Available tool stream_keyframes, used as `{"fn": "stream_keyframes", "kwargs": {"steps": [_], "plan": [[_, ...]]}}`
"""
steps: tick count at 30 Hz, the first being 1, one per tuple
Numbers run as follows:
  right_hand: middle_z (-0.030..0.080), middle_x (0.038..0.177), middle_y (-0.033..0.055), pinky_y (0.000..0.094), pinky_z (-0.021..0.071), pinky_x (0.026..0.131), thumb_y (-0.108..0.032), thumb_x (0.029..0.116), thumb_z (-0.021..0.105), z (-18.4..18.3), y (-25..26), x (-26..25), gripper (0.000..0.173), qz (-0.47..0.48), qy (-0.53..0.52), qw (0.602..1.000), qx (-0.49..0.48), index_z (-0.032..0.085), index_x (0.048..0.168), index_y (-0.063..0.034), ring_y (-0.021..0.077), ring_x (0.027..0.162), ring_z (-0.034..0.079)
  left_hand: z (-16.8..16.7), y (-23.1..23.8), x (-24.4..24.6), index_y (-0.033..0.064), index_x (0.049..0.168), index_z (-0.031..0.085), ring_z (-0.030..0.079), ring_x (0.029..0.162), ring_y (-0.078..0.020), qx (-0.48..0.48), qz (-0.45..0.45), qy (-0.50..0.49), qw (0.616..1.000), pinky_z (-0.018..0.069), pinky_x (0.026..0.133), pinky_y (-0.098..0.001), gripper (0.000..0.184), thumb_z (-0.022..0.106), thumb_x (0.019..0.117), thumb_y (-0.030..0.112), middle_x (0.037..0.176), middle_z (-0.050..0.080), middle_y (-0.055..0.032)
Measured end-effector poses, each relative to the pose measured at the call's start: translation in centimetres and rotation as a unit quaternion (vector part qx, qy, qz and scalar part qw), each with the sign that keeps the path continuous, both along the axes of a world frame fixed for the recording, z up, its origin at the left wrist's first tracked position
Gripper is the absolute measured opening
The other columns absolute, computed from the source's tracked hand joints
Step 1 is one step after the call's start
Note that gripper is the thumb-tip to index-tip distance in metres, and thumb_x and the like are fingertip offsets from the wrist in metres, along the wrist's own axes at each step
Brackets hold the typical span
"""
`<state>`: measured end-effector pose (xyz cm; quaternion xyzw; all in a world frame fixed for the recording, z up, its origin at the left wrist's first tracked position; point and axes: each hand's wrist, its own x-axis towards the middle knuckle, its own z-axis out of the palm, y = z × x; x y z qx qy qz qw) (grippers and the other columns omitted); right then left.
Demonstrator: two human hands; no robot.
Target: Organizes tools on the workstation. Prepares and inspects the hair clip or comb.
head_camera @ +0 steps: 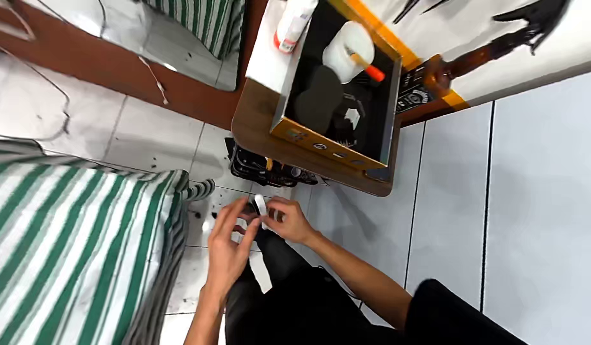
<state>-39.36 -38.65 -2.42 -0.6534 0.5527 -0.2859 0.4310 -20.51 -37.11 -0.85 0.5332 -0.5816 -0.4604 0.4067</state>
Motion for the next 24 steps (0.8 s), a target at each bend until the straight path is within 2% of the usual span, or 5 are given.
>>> {"fn": "stream_keyframes", "kwargs": {"steps": [9,13,16,19,24], "plan": [[0.072,0.093,0.0087,0.0198,0.0575,0.068,-0.011,0.0915,0.073,11.5,4.7,-1.8,0.018,-0.086,-0.180,0.973,-0.112,0.071,0.098,0.0057,0.0042,0.076,0.066,11.5,-0.4,-0.7,-0.0036,0.102,0.074,0.073,0.079,-0.0089,-0.096,-0.007,0.149,0.984,0.0640,0.073,-0.0267,0.013,0.069,0.0918,0.001,0.096,0.076,-0.0039],[0.076,0.106,0.0057,0.0250,0.0592,0.064,-0.013,0.0947,0.070,14.9,8.8,-4.0,0.016,-0.244,-0.414,0.869,-0.116,0.073,0.110,-0.0094,0.0109,0.080,0.072,16.0,-1.3,0.3,0.0043,0.104,0.073,0.074,0.077,-0.0120,-0.133,0.095,0.261,0.951,0.0647,0.074,-0.0308,0.015,0.060,0.0964,0.000,0.091,0.077,0.0000],[0.077,0.111,0.0024,0.0232,0.0595,0.068,-0.029,0.0941,0.072,13.4,13.8,-4.1,0.021,-0.160,-0.440,0.882,-0.045,0.078,0.113,-0.0215,0.0088,0.086,0.072,18.6,-1.6,0.1,0.0029,0.102,0.072,0.073,0.075,-0.0114,-0.125,0.115,0.329,0.929,0.0640,0.073,-0.0297,0.018,0.054,0.0979,-0.002,0.088,0.076,-0.0017],[0.066,0.137,0.0089,0.0315,0.0573,0.097,-0.023,0.0906,0.073,11.7,16.3,-5.3,0.034,0.027,-0.283,0.958,-0.041,0.075,0.122,-0.0093,0.0160,0.122,0.065,20.1,-0.5,-0.1,0.0041,0.100,0.075,0.072,0.073,-0.0097,-0.103,0.074,0.349,0.929,0.0630,0.070,-0.0278,0.017,0.058,0.0954,0.000,0.086,0.075,-0.0022],[0.071,0.128,0.0125,0.0415,0.0554,0.102,-0.052,0.1030,0.050,16.8,14.4,-3.5,0.056,0.017,-0.500,0.865,0.035,0.063,0.142,-0.0132,0.0256,0.118,0.069,20.2,2.2,-0.7,0.0080,0.101,0.078,0.074,0.073,-0.0121,-0.099,-0.027,0.341,0.934,0.0642,0.070,-0.0295,0.011,0.072,0.0922,0.012,0.087,0.077,-0.0038]]}}
